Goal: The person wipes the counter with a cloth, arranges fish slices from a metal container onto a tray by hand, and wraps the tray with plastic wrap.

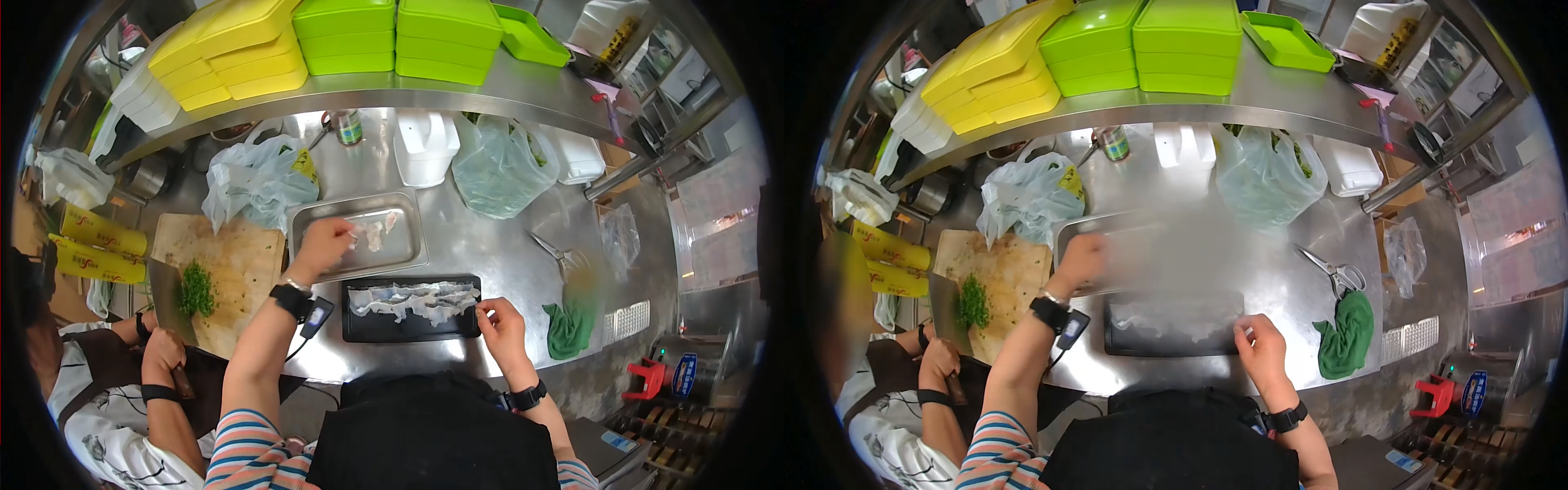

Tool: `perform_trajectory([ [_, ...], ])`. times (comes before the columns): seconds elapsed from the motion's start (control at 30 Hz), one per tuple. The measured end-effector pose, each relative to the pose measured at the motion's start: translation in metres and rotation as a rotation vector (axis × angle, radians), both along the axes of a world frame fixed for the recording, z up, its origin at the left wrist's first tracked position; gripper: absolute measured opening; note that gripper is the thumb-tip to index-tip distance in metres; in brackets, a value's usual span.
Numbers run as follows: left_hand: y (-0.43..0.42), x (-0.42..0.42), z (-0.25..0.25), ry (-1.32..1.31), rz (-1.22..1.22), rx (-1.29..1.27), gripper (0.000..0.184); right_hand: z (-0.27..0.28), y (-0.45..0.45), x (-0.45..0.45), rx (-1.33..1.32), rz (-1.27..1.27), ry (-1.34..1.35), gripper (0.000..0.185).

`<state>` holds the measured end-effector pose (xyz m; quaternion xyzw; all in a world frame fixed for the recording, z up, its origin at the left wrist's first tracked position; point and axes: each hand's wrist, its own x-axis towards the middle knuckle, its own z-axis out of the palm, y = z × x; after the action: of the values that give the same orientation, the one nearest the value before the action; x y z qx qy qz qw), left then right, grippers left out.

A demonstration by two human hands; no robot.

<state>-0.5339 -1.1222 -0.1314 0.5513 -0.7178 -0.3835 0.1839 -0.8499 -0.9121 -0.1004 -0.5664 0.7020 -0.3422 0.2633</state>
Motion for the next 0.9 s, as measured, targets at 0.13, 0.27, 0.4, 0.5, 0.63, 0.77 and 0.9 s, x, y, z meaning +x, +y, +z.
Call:
perform_trajectory([
  [0.13,0.022,-0.003,0.025,0.701,0.288,0.541,0.022,-0.008,-0.004,0.005,0.003,0.046,-0.018,0.008],
  [0.27,0.048,-0.017,0.037,0.798,0.218,0.575,0.019,-0.021,-0.02,0.012,-0.004,0.195,-0.176,0.011],
  [0.4,0.079,-0.046,0.052,0.661,0.015,0.513,0.02,0.024,-0.042,0.04,-0.127,0.314,-0.259,0.029],
  [0.5,0.102,-0.069,0.054,0.555,-0.021,0.303,0.019,0.031,-0.047,0.058,-0.149,0.314,-0.171,0.035],
  [0.63,0.113,-0.08,0.077,0.365,-0.145,0.255,0.014,0.016,-0.043,0.054,-0.062,0.299,-0.279,0.029],
  [0.77,0.106,-0.074,0.056,0.56,-0.189,0.384,0.013,0.021,-0.035,0.035,0.047,0.41,-0.571,0.02],
  [0.9,0.117,-0.08,0.045,0.762,-0.083,0.68,0.013,0.022,-0.025,0.022,0.323,0.332,-0.884,0.023],
])
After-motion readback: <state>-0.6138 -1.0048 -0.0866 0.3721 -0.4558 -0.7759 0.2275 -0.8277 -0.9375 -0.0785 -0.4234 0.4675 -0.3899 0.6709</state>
